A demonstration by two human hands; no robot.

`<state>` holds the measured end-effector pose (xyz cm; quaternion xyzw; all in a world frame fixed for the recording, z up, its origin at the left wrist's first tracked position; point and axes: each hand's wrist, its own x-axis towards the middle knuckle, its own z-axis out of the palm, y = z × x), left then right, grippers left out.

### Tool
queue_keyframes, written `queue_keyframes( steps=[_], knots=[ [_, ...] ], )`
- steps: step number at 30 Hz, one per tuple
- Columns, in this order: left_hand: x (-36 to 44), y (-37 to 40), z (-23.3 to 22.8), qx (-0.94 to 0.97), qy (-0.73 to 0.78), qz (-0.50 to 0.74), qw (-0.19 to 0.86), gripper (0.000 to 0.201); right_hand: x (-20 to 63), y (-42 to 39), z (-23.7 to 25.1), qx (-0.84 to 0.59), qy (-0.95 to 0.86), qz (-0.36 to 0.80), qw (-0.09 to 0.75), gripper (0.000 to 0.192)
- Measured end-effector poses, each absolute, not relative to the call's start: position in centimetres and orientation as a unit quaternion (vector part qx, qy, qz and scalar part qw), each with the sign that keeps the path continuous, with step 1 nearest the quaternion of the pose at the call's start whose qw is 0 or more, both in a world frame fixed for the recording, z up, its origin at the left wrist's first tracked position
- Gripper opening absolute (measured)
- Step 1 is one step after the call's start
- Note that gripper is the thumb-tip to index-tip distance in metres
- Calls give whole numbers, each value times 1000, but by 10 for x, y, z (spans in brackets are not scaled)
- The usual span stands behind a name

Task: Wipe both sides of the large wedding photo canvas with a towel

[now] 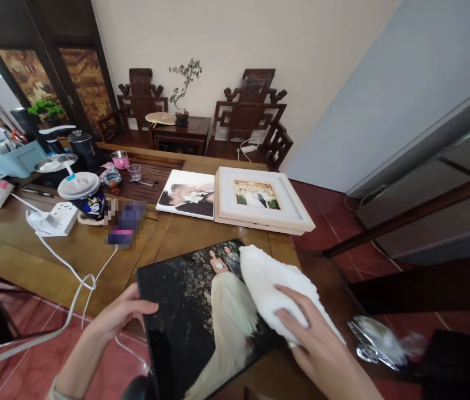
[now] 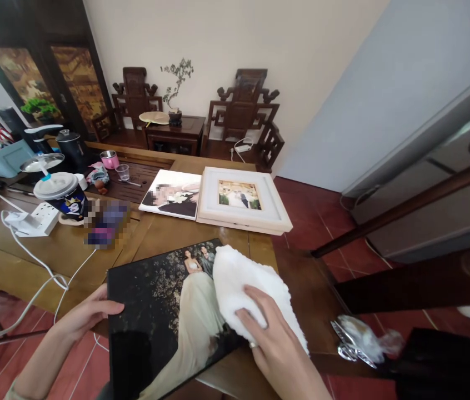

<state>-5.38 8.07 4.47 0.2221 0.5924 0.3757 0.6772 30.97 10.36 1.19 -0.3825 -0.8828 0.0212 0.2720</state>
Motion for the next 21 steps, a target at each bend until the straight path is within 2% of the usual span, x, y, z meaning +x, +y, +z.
queue_keyframes(
  steps=[3, 7, 11, 13, 16, 21],
  knots=[
    [-55, 95, 45, 227, 565, 363, 705, 33, 313, 116, 9, -375, -880, 29, 290, 46],
    [-51, 112, 50, 254, 570, 349, 699, 28, 310, 128, 3, -358, -900, 9, 250, 38],
    [-43, 128, 49, 293, 563, 389, 668, 47, 302, 130, -5, -363, -900, -5, 242, 38],
    [-40, 135, 43, 331, 580, 403, 626, 56, 297, 130, -8, -368, -899, -12, 235, 35],
    [-38, 141, 31, 416, 641, 398, 508, 67, 291, 131, -7, -372, -902, -23, 218, 34],
    [-38, 147, 25, 475, 697, 374, 385, 64, 289, 140, 7, -373, -895, -18, 246, 29]
  ],
)
